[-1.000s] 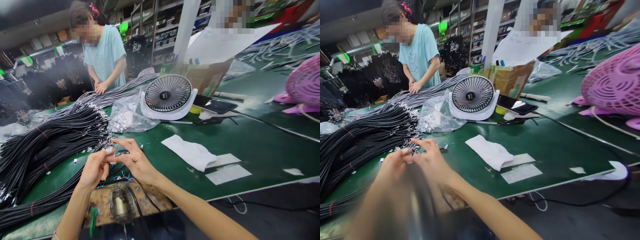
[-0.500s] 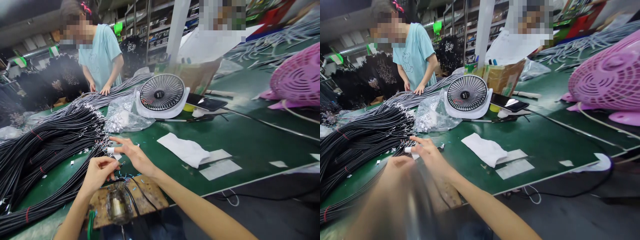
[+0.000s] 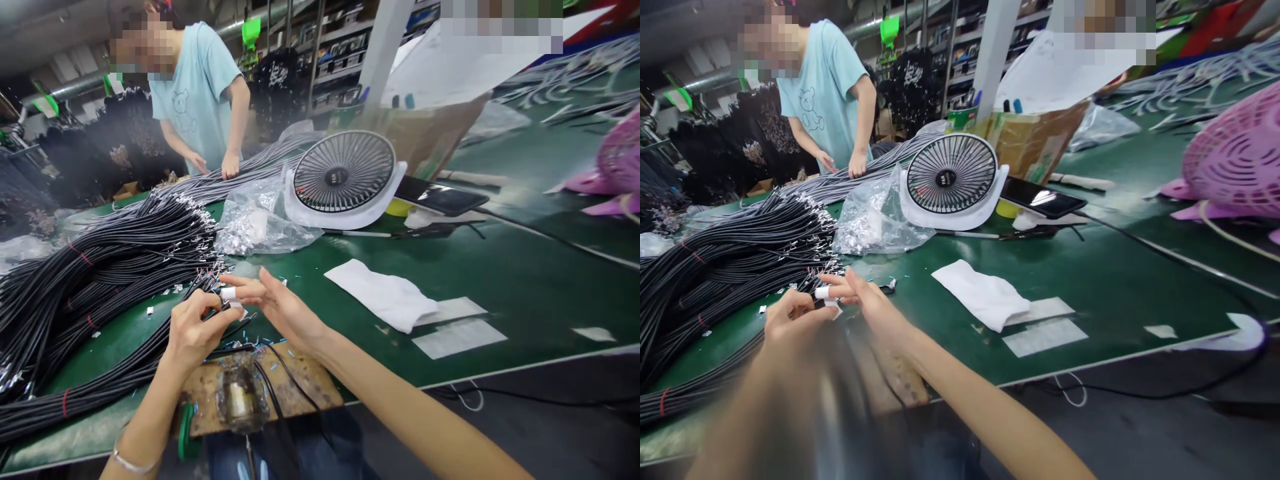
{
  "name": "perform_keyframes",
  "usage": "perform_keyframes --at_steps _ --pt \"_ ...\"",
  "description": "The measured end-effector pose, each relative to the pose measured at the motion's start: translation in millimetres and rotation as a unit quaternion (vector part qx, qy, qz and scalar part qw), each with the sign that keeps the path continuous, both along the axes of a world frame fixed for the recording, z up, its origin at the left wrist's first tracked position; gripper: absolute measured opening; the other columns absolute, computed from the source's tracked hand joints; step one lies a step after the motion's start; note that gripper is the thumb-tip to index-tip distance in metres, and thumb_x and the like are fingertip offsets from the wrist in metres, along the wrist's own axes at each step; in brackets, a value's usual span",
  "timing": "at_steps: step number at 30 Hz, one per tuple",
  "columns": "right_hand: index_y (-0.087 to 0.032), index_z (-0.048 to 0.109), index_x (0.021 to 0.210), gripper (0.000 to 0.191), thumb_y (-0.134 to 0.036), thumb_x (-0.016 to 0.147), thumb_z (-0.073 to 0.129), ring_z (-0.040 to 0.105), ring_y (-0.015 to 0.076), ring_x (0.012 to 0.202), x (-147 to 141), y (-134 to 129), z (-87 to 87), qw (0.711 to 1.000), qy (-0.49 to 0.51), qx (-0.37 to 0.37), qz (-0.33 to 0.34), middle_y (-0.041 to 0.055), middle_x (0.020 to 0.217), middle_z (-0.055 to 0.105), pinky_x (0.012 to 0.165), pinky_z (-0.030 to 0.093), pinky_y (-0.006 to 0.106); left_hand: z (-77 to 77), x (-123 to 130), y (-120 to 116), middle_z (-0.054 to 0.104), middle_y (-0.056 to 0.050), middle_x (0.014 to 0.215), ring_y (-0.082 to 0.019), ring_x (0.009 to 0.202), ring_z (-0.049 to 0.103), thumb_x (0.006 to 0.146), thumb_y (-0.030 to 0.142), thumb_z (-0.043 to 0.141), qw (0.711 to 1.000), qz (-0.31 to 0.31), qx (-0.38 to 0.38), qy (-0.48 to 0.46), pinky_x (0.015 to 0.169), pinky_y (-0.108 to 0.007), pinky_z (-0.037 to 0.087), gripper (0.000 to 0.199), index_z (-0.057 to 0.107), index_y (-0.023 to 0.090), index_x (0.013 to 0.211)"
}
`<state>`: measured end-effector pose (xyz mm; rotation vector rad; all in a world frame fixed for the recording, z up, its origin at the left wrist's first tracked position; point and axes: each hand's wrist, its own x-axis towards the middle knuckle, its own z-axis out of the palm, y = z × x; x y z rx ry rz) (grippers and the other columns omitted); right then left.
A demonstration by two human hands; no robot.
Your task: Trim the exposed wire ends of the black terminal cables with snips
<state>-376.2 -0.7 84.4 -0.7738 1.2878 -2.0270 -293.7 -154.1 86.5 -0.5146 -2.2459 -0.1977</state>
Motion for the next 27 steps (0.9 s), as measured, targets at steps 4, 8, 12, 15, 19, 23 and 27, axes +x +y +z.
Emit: perform_keyframes --at_steps 4,8,12,15,19,23,27 --pt "-0.023 0.075 0.081 0.056 -0.064 0.085 0.037 0.043 0.0246 0.124 -4 2 1.7 0.997 -0.065 -0.013 0.042 0.0026 0.130 0.054 0.101 0.032 0.043 7.1 -2 -6 0.046 0.000 0.078 -0.010 0.068 0.041 0.081 0.008 0.058 1.000 -0.006 -0.009 -0.027 0.056 -0.021 0.034 0.019 0.067 0.024 0.087" --pt "-0.024 0.075 0.079 0.061 -0.060 0.090 0.027 0.039 0.0230 0.128 -6 5 3.7 0.993 -0.090 -0.035 0.066 0.0012 0.130 0.054 0.103 0.029 0.042 8.7 -4 -13 0.042 0.000 0.077 -0.011 0.071 0.038 0.081 0.008 0.060 0.999 -0.005 -0.011 -0.053 0.058 -0.021 0.033 0.019 0.066 0.024 0.088" --pt "-0.023 0.075 0.077 0.059 -0.062 0.087 0.032 0.038 0.0235 0.128 -4 4 2.3 0.995 -0.084 -0.039 0.044 0.0012 0.131 0.053 0.102 0.031 0.042 10.6 -3 -11 0.043 0.000 0.075 -0.012 0.071 0.038 0.080 0.006 0.060 0.998 -0.025 -0.015 -0.053 0.060 -0.023 0.035 0.020 0.066 0.024 0.088" --pt "-0.023 0.075 0.079 0.059 -0.067 0.084 0.035 0.042 0.0255 0.125 -3 1 0.7 0.999 -0.036 -0.007 0.002 0.0021 0.132 0.052 0.101 0.033 0.045 11.4 0 -5 0.047 -0.001 0.077 -0.012 0.073 0.042 0.076 0.005 0.065 0.997 -0.056 0.009 -0.045 0.063 -0.024 0.039 0.022 0.068 0.024 0.088" --pt "-0.025 0.074 0.086 0.063 -0.070 0.083 0.031 0.043 0.0242 0.124 2 1 0.0 0.990 0.115 0.050 -0.066 0.0023 0.128 0.055 0.110 0.021 0.046 8.0 0 1 0.061 -0.002 0.094 -0.013 0.084 0.055 0.074 0.010 0.069 0.980 -0.078 0.180 -0.046 0.073 -0.027 0.047 0.021 0.072 0.027 0.085" --pt "-0.026 0.073 0.093 0.065 -0.069 0.085 0.025 0.041 0.0216 0.124 6 0 -2.0 0.964 0.223 0.087 -0.112 0.0028 0.131 0.052 0.111 0.020 0.046 5.6 -1 9 0.071 -0.003 0.090 -0.018 0.086 0.065 0.073 0.018 0.071 0.883 -0.065 0.442 -0.146 0.078 -0.029 0.052 0.007 0.074 0.024 0.076" --pt "-0.027 0.071 0.098 0.065 -0.069 0.085 0.023 0.039 0.0208 0.124 8 -1 -4.9 0.952 0.263 0.086 -0.130 0.0039 0.131 0.051 0.110 0.023 0.047 7.0 -3 13 0.073 -0.001 0.077 -0.016 0.076 0.067 0.065 0.023 0.076 0.796 -0.027 0.573 -0.192 0.076 -0.027 0.054 0.006 0.075 0.022 0.070"
